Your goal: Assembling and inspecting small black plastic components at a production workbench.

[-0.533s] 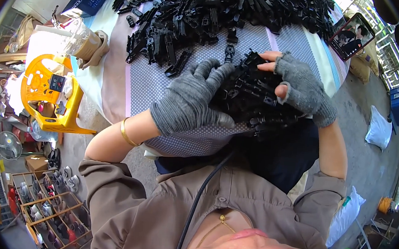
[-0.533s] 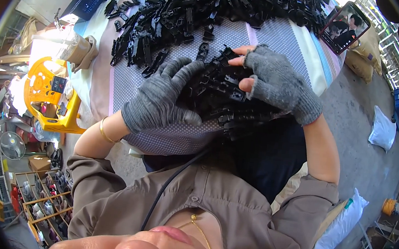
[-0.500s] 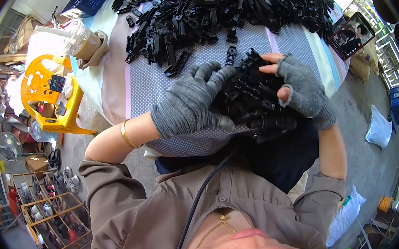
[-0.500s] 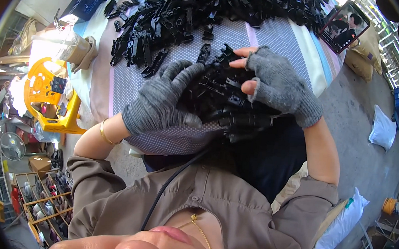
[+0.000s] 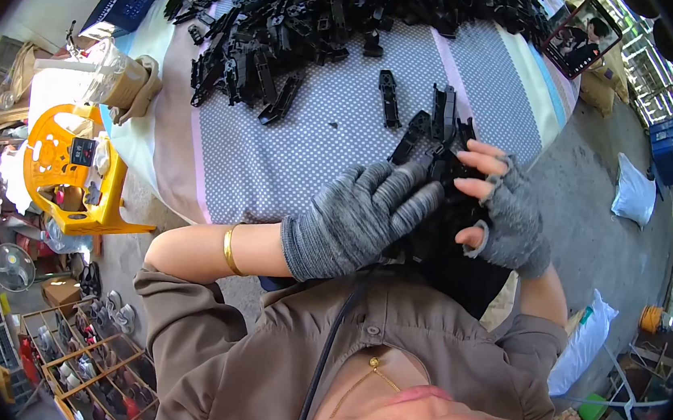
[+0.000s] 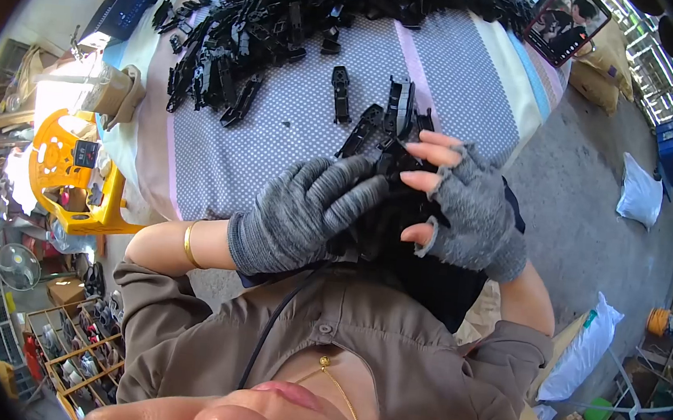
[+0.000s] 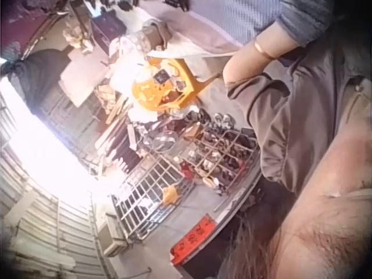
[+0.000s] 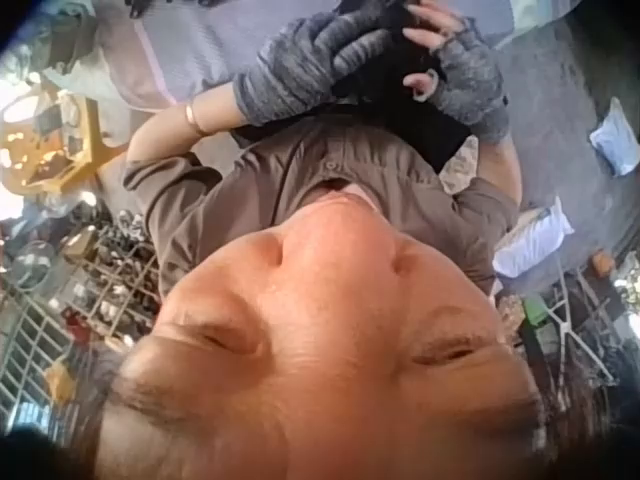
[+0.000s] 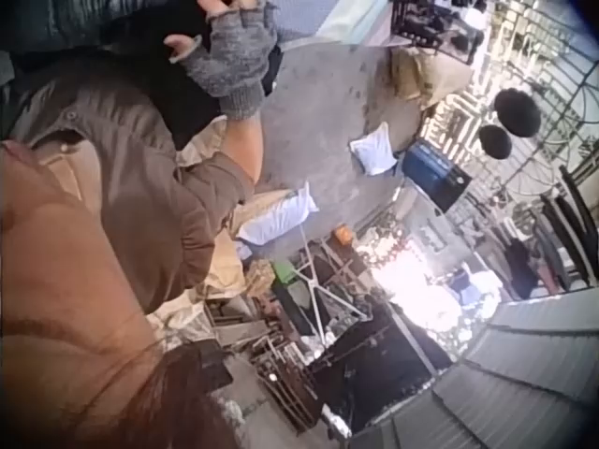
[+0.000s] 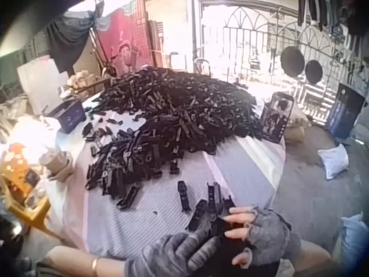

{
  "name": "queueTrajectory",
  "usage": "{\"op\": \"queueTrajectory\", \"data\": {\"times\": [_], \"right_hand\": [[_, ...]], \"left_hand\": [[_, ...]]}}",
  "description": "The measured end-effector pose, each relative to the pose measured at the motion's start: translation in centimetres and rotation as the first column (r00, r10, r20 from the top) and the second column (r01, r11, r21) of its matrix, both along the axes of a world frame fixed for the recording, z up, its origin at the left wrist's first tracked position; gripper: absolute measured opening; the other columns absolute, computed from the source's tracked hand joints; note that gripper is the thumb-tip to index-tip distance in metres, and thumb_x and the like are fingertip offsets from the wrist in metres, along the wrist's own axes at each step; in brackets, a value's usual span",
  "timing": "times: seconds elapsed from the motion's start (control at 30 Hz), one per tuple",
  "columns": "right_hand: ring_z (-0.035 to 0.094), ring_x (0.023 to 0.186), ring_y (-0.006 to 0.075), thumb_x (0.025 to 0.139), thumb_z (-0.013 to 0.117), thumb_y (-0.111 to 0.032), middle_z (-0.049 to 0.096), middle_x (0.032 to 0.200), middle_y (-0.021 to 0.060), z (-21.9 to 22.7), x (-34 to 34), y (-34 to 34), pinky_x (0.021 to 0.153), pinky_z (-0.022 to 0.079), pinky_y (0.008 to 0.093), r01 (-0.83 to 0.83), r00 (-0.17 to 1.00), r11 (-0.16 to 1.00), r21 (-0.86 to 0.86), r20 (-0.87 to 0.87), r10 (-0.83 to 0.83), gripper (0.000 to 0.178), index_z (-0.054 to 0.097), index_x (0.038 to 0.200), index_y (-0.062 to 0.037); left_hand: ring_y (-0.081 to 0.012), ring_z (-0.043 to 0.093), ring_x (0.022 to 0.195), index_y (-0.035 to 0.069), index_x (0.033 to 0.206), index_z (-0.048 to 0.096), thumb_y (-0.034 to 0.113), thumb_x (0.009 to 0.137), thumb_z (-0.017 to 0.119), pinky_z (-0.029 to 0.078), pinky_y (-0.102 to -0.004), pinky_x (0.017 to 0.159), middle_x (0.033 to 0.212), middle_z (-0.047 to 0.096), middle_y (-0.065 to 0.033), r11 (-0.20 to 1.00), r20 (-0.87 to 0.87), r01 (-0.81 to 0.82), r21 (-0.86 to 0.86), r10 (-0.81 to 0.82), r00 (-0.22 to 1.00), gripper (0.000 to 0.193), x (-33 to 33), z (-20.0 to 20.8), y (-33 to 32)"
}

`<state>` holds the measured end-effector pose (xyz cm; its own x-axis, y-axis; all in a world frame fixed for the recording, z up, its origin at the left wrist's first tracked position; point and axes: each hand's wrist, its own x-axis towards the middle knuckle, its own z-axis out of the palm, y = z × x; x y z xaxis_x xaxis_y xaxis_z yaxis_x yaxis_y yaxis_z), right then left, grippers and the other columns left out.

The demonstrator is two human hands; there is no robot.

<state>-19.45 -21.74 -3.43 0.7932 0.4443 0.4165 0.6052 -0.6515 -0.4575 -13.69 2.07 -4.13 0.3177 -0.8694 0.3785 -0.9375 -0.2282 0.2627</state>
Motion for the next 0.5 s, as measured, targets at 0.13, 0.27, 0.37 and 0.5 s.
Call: {"op": "queueTrajectory", "data": {"times": [0.13, 0.27, 0.37, 0.5], "right_hand": [[0.053, 0.106, 0.0339, 0.061, 0.075, -0.033, 0.053, 0.117, 0.0124, -1.6, -2.1, 1.1, 0.084, 0.045, 0.0426, 0.084, 0.989, 0.996, -0.027, 0.125, -0.080, 0.045, 0.059, 0.096, -0.0098], [0.054, 0.102, 0.0306, 0.058, 0.074, -0.027, 0.052, 0.117, 0.0095, -2.2, -3.3, 1.6, 0.076, 0.046, 0.0410, 0.113, 0.983, 0.982, -0.151, 0.164, -0.088, 0.035, 0.059, 0.085, -0.0109], [0.054, 0.100, 0.0325, 0.064, 0.073, -0.027, 0.053, 0.114, 0.0117, -2.5, -4.0, 1.2, 0.079, 0.045, 0.0414, 0.023, 0.997, 0.993, -0.115, 0.077, -0.014, 0.028, 0.059, 0.082, -0.0107], [0.057, 0.088, 0.0314, 0.073, 0.067, -0.027, 0.056, 0.110, 0.0131, -1.4, -3.6, 1.1, 0.074, 0.046, 0.0394, -0.113, 0.991, 0.993, -0.015, 0.074, 0.114, 0.021, 0.056, 0.078, -0.0104]], "left_hand": [[-0.0266, 0.056, 0.085, 0.008, 0.122, 0.050, 0.023, 0.073, 0.057, 0.048, -0.0348, 0.067, 0.115, 0.051, -0.0167, 0.992, 0.182, 0.121, -0.017, -0.116, 0.976, 0.052, -0.3, -0.5, -0.2], [-0.0248, 0.057, 0.083, 0.011, 0.123, 0.049, 0.022, 0.075, 0.055, 0.048, -0.0317, 0.060, 0.117, 0.052, -0.0152, 0.981, 0.306, 0.194, 0.023, -0.192, 0.933, 0.050, -0.5, -0.9, -0.3], [-0.0245, 0.057, 0.084, 0.012, 0.123, 0.050, 0.021, 0.075, 0.054, 0.048, -0.0305, 0.060, 0.121, 0.050, -0.0150, 0.959, 0.271, 0.279, 0.040, -0.279, 0.921, 0.049, -0.4, -0.6, 0.0], [-0.0249, 0.058, 0.084, 0.011, 0.121, 0.051, 0.016, 0.076, 0.053, 0.049, -0.0313, 0.062, 0.117, 0.051, -0.0155, 0.913, 0.172, 0.401, 0.075, -0.408, 0.897, 0.045, 0.3, 0.7, 0.7]]}}
